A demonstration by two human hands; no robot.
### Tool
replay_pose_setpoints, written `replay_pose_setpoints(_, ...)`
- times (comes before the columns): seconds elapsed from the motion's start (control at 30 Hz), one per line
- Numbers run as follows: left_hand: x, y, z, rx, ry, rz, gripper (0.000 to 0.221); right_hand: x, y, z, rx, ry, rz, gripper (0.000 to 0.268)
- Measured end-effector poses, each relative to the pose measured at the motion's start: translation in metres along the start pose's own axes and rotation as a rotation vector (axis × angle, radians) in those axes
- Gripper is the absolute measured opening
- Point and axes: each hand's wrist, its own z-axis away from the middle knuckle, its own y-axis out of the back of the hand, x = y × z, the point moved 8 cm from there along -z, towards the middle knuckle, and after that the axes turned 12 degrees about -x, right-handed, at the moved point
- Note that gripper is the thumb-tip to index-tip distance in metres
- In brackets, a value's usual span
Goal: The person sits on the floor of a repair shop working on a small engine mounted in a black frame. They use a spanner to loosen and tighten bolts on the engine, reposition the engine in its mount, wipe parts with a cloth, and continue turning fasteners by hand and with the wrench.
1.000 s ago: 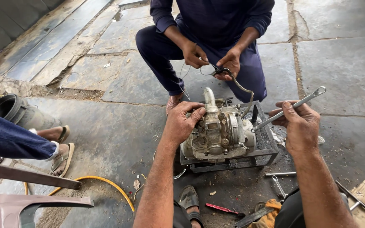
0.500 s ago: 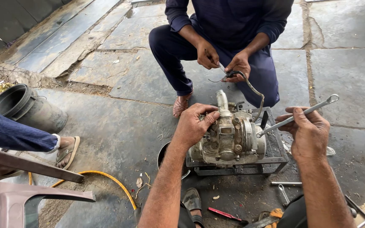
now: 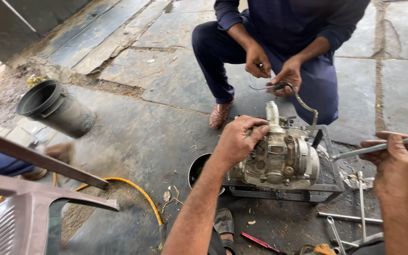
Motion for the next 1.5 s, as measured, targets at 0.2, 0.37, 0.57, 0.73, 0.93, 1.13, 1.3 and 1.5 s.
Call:
replay_pose_setpoints(0.2,-0.016,-0.003,-0.003,-0.016,0.022,0.148,0.027,-0.019,-0.014,0.007,0.023,0.073,-0.120,0.014)
replay_pose_setpoints(0.37,-0.019,0.000,-0.011,0.006,0.091,0.080,0.022,-0.029,-0.031,0.009,-0.078,0.179,-0.420,0.014)
replay_pose_setpoints(0.57,-0.026,-0.003,-0.018,-0.040,0.154,0.055,0.019,-0.032,-0.093,-0.005,-0.343,0.198,-0.677,0.015)
replay_pose_setpoints(0.73,-0.026,-0.001,-0.014,-0.013,0.274,0.099,0.018,-0.027,-0.136,-0.011,-0.534,0.275,-0.443,0.011)
replay_pose_setpoints(0.93,-0.017,-0.001,-0.008,0.001,0.222,0.213,0.028,-0.023,-0.148,-0.010,-0.746,0.257,-0.347,0.019)
replay_pose_setpoints(1.13,-0.002,0.002,-0.009,-0.026,0.145,-0.045,0.027,-0.004,-0.146,-0.029,-0.672,0.094,-0.498,0.025)
replay_pose_setpoints(1.3,0.012,0.009,-0.007,-0.021,0.084,-0.147,0.023,0.022,-0.147,-0.045,-0.505,-0.111,-0.725,0.025)
replay_pose_setpoints(1.5,0.009,0.013,-0.012,-0.023,0.095,-0.138,0.020,-0.010,-0.151,-0.030,-0.442,0.020,-0.427,0.012)
